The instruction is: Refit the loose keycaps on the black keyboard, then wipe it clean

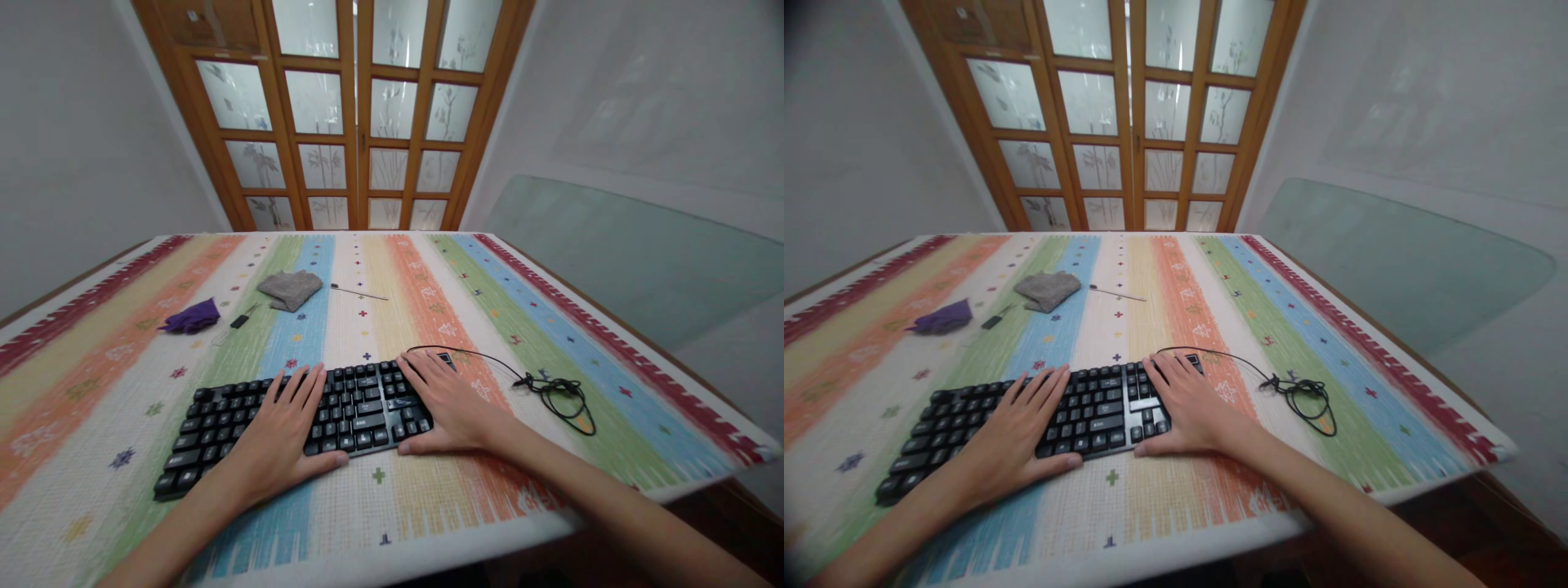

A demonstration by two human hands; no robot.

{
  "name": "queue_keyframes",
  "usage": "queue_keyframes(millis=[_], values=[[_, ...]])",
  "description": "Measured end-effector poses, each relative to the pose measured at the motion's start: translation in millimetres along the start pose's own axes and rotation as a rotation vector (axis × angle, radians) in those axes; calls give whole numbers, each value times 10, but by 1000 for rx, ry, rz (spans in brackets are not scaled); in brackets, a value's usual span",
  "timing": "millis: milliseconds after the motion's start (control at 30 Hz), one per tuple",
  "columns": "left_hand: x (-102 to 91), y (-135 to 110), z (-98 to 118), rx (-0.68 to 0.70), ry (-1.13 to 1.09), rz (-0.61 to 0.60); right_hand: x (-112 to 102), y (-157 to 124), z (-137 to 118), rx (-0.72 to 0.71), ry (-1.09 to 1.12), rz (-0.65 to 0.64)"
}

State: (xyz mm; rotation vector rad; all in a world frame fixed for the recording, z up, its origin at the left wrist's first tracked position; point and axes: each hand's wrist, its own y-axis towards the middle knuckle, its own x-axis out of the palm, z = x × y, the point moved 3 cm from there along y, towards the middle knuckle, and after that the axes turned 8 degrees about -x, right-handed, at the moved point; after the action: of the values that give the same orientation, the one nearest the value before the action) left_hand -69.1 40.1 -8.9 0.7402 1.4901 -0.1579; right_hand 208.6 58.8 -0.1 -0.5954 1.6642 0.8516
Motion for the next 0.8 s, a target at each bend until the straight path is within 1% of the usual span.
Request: queue_keyframes(millis=[200,433,533,667,800], values=[[24,81,47,14,-7,-13,-26,-38,68,9,-35,-7],[154,361,194,0,-66,-23,-63,-180,348,38,-82,-7],[184,442,224,4,-78,-42,-73,-208,419,49,-91,-22],[187,464,214,4,-99,-37,-67,-200,385,67,-106,-46],[177,452,196,3,-115,-58,-37,-144,259,9,-66,-52]])
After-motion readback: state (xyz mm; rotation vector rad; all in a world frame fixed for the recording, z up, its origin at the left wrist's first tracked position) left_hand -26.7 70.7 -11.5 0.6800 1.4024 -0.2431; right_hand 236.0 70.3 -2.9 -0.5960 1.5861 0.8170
